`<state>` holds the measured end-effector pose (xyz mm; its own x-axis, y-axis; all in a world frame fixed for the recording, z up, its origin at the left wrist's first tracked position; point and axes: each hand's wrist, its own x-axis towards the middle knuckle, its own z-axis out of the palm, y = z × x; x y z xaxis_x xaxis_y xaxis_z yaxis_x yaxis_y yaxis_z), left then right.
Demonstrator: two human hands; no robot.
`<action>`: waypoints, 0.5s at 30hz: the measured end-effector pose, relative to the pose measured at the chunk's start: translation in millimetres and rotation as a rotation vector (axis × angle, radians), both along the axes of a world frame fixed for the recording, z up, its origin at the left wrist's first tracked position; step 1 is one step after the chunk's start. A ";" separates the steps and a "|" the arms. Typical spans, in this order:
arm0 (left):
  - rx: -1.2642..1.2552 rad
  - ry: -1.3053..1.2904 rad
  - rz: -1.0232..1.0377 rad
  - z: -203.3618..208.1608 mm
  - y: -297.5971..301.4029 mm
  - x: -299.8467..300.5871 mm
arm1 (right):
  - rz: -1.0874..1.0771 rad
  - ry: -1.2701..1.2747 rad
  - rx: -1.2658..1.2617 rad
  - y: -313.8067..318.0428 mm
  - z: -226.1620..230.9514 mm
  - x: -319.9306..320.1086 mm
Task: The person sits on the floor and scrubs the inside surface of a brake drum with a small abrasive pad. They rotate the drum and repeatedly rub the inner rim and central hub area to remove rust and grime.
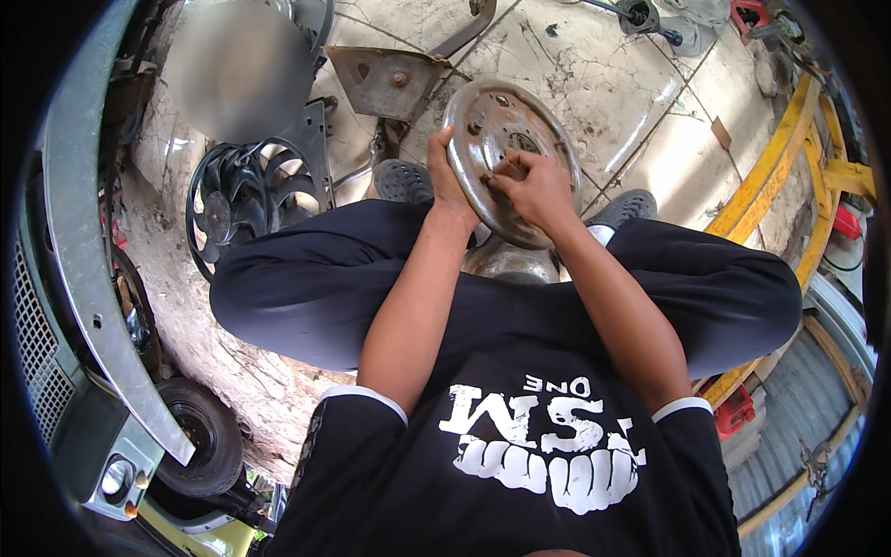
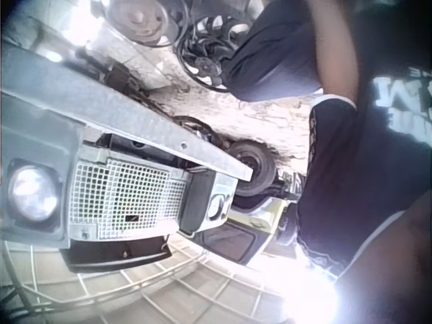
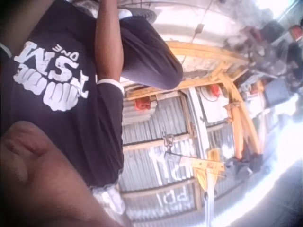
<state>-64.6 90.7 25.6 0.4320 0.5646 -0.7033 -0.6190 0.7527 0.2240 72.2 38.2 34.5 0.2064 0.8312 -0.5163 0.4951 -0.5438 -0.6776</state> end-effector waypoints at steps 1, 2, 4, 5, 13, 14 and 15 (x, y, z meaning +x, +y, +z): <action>0.005 -0.044 -0.049 -14.0 -0.4 -8.5 | 0.030 0.009 -0.004 -2.4 1.2 -0.7; 0.009 -0.088 -0.098 -28.2 -1.6 -14.7 | 0.060 0.017 -0.007 -4.0 2.4 -1.6; 0.013 0.012 -0.035 -14.7 -1.8 -4.7 | 0.119 -0.039 -0.069 0.0 1.5 0.2; 0.015 0.062 -0.004 -3.6 -0.9 1.8 | 0.078 -0.026 -0.071 5.6 2.9 2.2; 0.042 -0.034 -0.026 -5.3 -2.1 -5.7 | 0.116 -0.056 -0.022 3.5 5.1 0.0; 0.007 0.032 0.026 7.4 0.0 4.2 | 0.091 -0.046 -0.046 13.1 5.2 3.3; 0.003 0.056 0.040 6.4 -0.5 5.7 | 0.066 -0.027 -0.070 17.8 6.7 1.1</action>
<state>-58.9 90.2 32.0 0.3696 0.5829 -0.7237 -0.6348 0.7271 0.2614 73.3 56.0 41.2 0.1671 0.8053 -0.5688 0.5490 -0.5552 -0.6247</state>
